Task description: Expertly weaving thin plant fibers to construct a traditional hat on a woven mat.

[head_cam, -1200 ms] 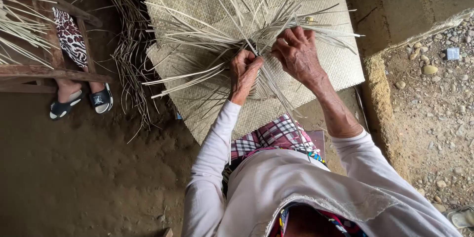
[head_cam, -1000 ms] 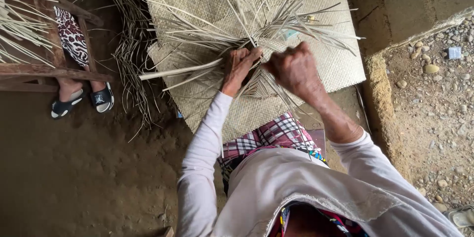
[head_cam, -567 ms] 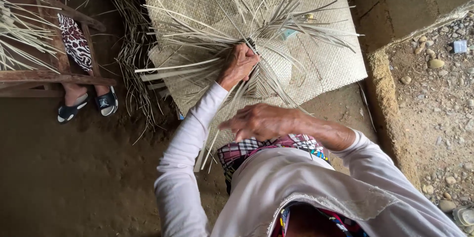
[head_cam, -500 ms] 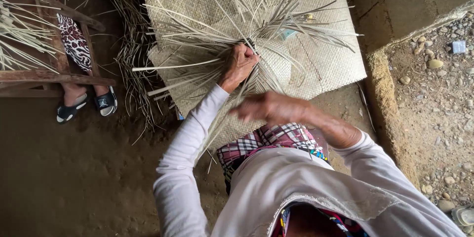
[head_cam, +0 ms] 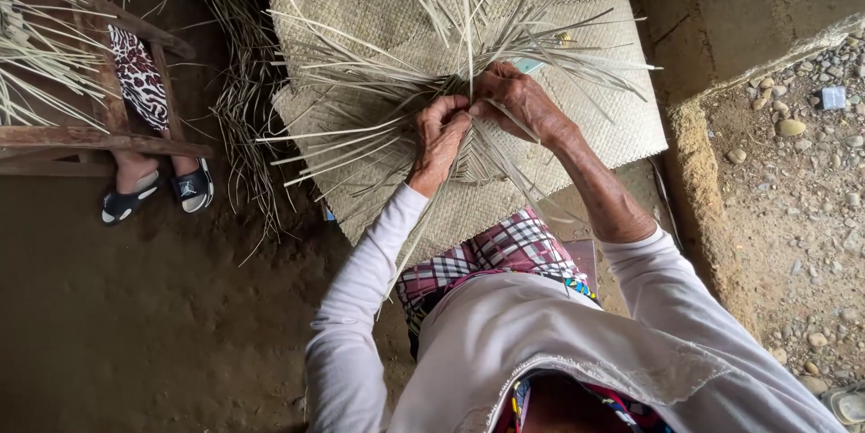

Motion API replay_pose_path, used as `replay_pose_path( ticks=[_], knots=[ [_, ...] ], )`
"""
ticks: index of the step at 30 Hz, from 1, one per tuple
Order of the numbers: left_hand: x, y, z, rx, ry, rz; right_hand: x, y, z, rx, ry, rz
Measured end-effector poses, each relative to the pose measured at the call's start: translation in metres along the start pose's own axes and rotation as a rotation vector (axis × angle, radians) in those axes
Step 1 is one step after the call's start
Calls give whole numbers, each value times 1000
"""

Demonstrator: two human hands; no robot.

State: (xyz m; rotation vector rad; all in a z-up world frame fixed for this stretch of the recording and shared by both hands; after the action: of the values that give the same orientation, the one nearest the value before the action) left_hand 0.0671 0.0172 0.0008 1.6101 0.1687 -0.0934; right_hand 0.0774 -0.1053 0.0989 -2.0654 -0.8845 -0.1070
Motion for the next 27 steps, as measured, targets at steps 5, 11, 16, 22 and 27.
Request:
replay_pose_path(
  ticks=[5,11,16,22,27],
  knots=[
    [13,-22,1,-11,-18,27,-5,-22,-11,16,127,-71],
    [16,-16,2,-39,-1,55,-13,-31,-17,-62,181,-91],
    [21,-18,1,55,21,85,3,4,0,-249,213,-134],
    [32,-36,4,127,99,25,20,-10,-26,322,336,-108],
    [42,-62,11,87,92,-65,-9,-2,-47,309,437,261]
  ],
)
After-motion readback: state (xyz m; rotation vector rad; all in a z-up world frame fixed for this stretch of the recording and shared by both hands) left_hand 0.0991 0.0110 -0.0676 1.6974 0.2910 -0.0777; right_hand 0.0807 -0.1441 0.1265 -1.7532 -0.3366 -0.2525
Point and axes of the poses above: each hand's wrist, its own x-axis towards the middle knuckle, its own z-axis out of the palm, y = z × x, the point moved 8 cm from there along x, towards the middle knuckle, and after that the axes turned 2 degrees about -z, right-handed, at the moved point
